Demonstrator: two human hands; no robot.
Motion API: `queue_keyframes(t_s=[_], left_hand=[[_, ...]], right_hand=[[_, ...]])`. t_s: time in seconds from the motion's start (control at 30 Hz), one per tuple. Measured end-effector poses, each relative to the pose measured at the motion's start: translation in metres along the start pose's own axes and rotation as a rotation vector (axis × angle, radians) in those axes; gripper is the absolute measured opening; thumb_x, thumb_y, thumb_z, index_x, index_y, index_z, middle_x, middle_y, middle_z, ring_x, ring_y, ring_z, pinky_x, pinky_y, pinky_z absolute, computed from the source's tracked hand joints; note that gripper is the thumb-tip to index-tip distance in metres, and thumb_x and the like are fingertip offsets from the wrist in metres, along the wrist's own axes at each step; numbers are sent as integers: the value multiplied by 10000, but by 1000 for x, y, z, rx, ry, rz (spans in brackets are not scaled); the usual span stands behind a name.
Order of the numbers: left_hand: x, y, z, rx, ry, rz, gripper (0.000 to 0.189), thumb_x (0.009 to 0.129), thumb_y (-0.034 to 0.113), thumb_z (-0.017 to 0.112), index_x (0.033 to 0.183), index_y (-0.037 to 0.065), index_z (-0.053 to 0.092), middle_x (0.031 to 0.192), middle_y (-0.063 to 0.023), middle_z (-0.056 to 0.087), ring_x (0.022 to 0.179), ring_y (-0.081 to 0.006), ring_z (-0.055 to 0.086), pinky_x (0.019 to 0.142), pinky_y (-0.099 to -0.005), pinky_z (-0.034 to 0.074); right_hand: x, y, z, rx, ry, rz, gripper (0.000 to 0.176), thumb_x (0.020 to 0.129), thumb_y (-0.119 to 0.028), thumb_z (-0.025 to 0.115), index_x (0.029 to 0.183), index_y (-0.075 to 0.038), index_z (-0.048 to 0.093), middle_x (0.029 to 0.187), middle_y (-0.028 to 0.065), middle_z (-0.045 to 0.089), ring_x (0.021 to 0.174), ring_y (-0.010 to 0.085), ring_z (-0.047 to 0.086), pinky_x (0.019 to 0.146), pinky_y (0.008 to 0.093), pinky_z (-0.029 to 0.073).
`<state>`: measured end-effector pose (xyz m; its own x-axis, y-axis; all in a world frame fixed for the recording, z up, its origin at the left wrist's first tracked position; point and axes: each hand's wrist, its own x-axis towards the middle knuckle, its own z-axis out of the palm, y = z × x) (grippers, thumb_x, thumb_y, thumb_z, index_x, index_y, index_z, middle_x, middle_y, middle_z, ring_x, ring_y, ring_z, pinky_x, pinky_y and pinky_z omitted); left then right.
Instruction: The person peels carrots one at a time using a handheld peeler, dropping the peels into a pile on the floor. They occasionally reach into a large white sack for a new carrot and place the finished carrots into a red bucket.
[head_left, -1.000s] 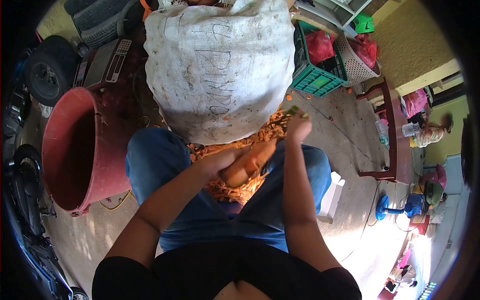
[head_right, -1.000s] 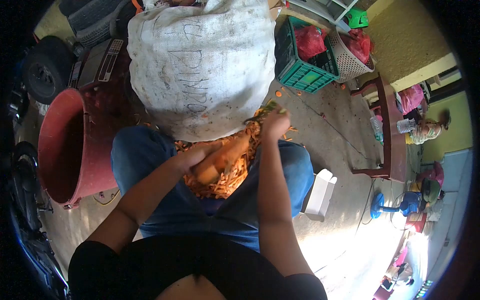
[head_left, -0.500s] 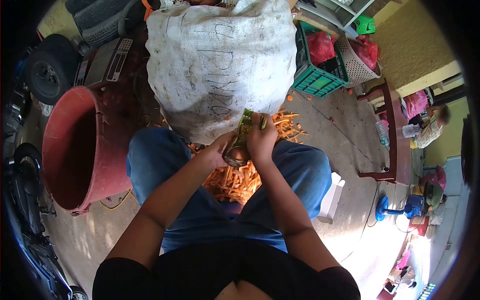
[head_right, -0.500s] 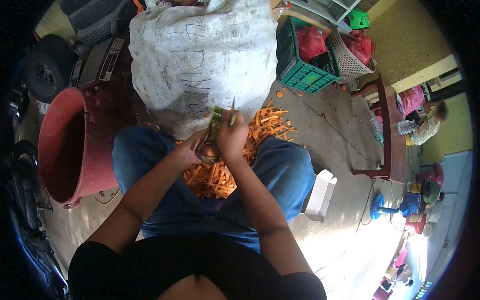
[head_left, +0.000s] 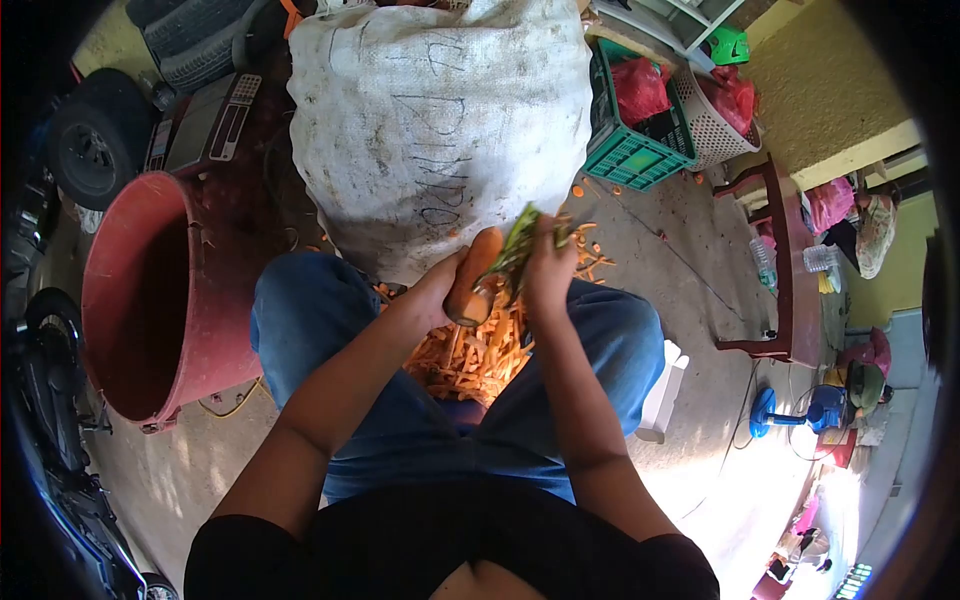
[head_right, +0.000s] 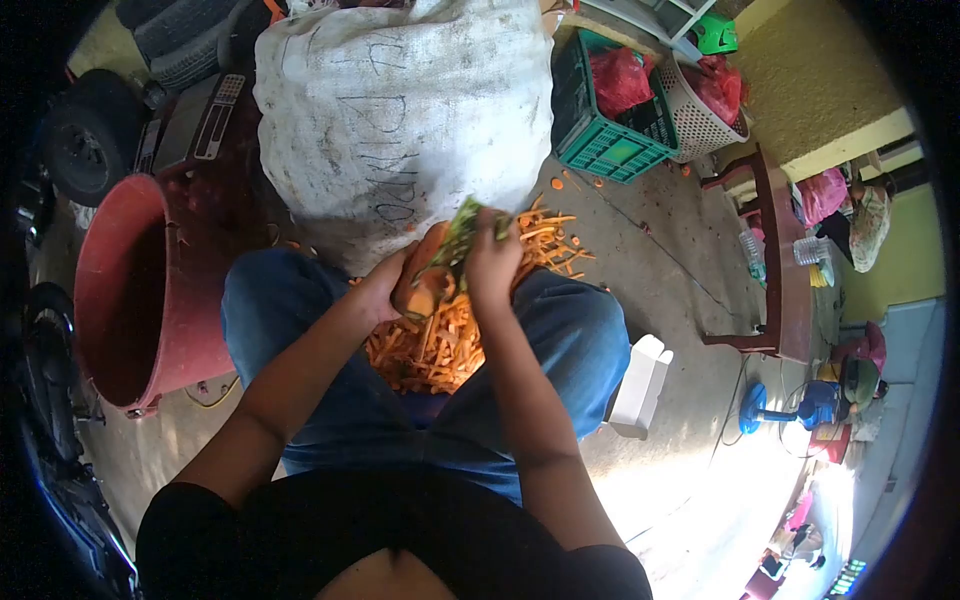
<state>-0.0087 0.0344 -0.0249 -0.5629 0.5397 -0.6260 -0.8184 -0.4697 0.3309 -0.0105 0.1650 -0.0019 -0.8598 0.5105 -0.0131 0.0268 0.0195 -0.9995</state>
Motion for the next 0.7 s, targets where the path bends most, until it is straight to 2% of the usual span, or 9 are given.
queue_keyframes(t_s=[0.07, 0.13, 0.27, 0.37, 0.4, 0.5, 0.53, 0.57, 0.7], left_hand=[[7, 4, -11, -45, -204, -21, 330, 865, 319, 340, 1005, 56, 480, 891, -74, 563, 749, -164, 569, 668, -329, 477], [-2, 7, -6, -83, -206, -39, 325, 863, 316, 349, 994, 54, 487, 875, -72, 568, 739, -164, 571, 655, -322, 480], [-16, 2, 8, -41, -109, -47, 317, 857, 314, 376, 966, 44, 500, 829, -74, 578, 685, -168, 579, 607, -307, 488], [-12, 0, -13, 120, -261, -236, 334, 857, 319, 383, 985, 31, 492, 848, -83, 574, 695, -161, 577, 612, -290, 488], [-38, 6, 15, 329, -76, -205, 353, 866, 316, 363, 1029, 21, 468, 874, -94, 568, 711, -156, 575, 624, -282, 488], [-33, 1, 6, 212, -175, -129, 362, 870, 315, 350, 1051, 20, 456, 889, -96, 566, 714, -153, 575, 628, -268, 487], [-26, 4, -1, 186, -228, -148, 364, 871, 313, 338, 1048, 18, 455, 883, -98, 563, 719, -166, 573, 638, -295, 488], [-19, 7, -2, 183, -230, -146, 364, 871, 313, 338, 1048, 18, 455, 883, -98, 563, 719, -166, 573, 638, -295, 488], [2, 7, -9, -28, -235, -39, 328, 872, 286, 317, 994, 19, 465, 850, -105, 562, 705, -206, 575, 634, -354, 492]], right_hand=[[-11, 1, 10, -149, -69, -136, 252, 824, -230, 487, 770, 15, 506, 578, 102, 499, 528, 173, 465, 504, 295, 371], [-17, -3, 17, -182, -96, -291, 242, 820, -206, 489, 769, 30, 502, 571, 140, 492, 517, 209, 472, 511, 319, 384], [-15, -13, 11, -316, -28, -220, 212, 809, -166, 490, 733, 30, 520, 589, 154, 520, 525, 227, 493, 521, 323, 389], [44, 14, -22, -412, 350, -211, 241, 804, -189, 484, 738, 40, 526, 586, 150, 528, 497, 252, 482, 495, 333, 389], [65, 30, -39, -514, 466, -162, 265, 812, -202, 473, 723, 43, 520, 566, 131, 516, 481, 234, 459, 484, 342, 380], [76, 15, -56, -314, 590, 87, 305, 814, -232, 486, 648, 19, 531, 540, 94, 507, 456, 177, 434, 444, 318, 352], [74, 18, -55, -297, 531, -97, 292, 815, -221, 486, 637, 10, 511, 533, 66, 485, 459, 138, 405, 432, 307, 327], [69, 20, -51, -300, 529, -100, 292, 815, -221, 486, 637, 10, 511, 533, 66, 485, 459, 138, 405, 432, 307, 327], [-1, -21, 0, -47, 27, -31, 260, 832, -210, 465, 729, 24, 513, 569, 86, 512, 513, 136, 469, 465, 270, 353]])
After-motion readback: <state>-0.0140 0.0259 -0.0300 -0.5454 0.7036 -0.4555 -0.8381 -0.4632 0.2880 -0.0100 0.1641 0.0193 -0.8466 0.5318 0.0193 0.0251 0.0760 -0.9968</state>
